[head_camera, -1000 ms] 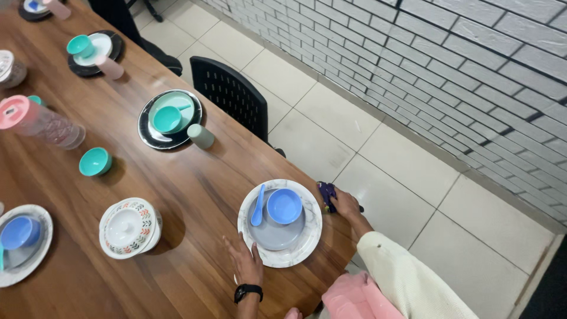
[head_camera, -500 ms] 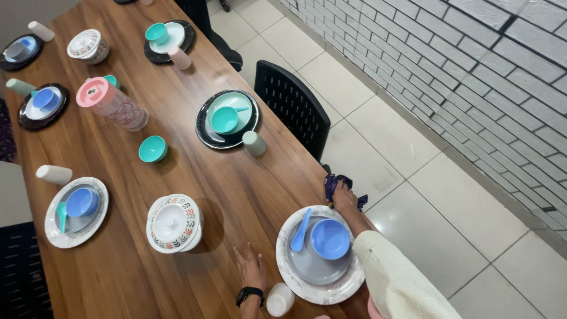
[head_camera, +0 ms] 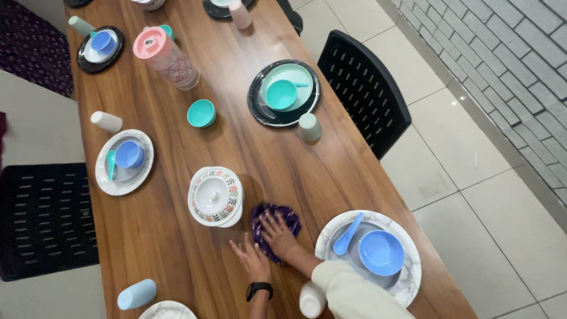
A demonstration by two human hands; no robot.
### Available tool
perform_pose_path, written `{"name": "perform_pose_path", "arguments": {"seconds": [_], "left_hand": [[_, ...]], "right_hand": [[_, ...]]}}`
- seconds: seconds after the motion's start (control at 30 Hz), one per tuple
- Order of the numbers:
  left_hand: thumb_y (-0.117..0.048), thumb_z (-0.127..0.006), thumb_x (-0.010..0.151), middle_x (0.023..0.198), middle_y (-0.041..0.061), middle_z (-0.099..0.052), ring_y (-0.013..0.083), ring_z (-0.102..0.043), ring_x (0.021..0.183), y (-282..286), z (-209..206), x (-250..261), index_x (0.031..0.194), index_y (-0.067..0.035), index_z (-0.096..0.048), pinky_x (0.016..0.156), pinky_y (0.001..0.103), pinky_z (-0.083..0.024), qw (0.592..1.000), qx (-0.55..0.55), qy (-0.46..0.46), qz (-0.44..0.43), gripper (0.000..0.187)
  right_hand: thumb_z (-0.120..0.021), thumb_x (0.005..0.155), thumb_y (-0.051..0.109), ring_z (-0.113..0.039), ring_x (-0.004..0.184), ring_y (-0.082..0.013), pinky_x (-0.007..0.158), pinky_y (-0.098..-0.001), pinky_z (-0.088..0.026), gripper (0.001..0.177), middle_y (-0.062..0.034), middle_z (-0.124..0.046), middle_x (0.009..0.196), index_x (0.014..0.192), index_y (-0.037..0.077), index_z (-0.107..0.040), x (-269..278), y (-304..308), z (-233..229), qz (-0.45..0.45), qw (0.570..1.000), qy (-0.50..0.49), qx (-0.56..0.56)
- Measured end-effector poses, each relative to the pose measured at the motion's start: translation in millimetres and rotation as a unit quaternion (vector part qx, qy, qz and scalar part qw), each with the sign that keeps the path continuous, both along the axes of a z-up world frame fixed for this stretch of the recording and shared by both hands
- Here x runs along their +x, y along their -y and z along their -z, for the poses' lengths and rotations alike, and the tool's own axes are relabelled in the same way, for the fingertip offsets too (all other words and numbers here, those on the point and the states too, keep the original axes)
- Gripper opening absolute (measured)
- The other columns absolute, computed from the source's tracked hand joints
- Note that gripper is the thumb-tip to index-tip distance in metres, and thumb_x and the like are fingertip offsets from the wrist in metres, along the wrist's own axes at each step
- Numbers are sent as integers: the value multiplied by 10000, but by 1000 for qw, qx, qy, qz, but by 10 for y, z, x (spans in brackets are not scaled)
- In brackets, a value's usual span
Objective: The person wipes a dining table with a cloth and then folds the cloth into a rectangle using both hands.
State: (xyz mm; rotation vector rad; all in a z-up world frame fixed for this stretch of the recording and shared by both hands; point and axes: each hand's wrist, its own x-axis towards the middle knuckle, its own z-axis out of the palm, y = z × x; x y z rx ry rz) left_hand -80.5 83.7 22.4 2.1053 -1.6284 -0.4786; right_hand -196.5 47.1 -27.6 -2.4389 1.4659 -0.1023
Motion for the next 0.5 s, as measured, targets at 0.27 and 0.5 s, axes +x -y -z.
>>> {"name": "perform_pose_path", "arguments": {"seconds": [0.27,0.5], "left_hand": [[-200,-505,1028,1646,334,-60,498,-286,1468,-136,9,394,1536,-115,-397,1154,523,-350,996,74,10,-45,525],[-247,-538,1011,1633,346,-3,512,-204,1495,-448,88,551,1569,-109,-314,1179,511,-319,989,145,28,-32,617]], "right_hand": [[-753,808,454,-19,1591,-287,1259,-498,-14,811,-85,-88,1725,1512,178,-462,-163,-4,-19,-104,991,26,75],[-740,867,448,12,1594,-280,1248,-568,-94,838,-44,7,1730,1576,221,-353,-1861,613,-129,237,963,-92,91]]}}
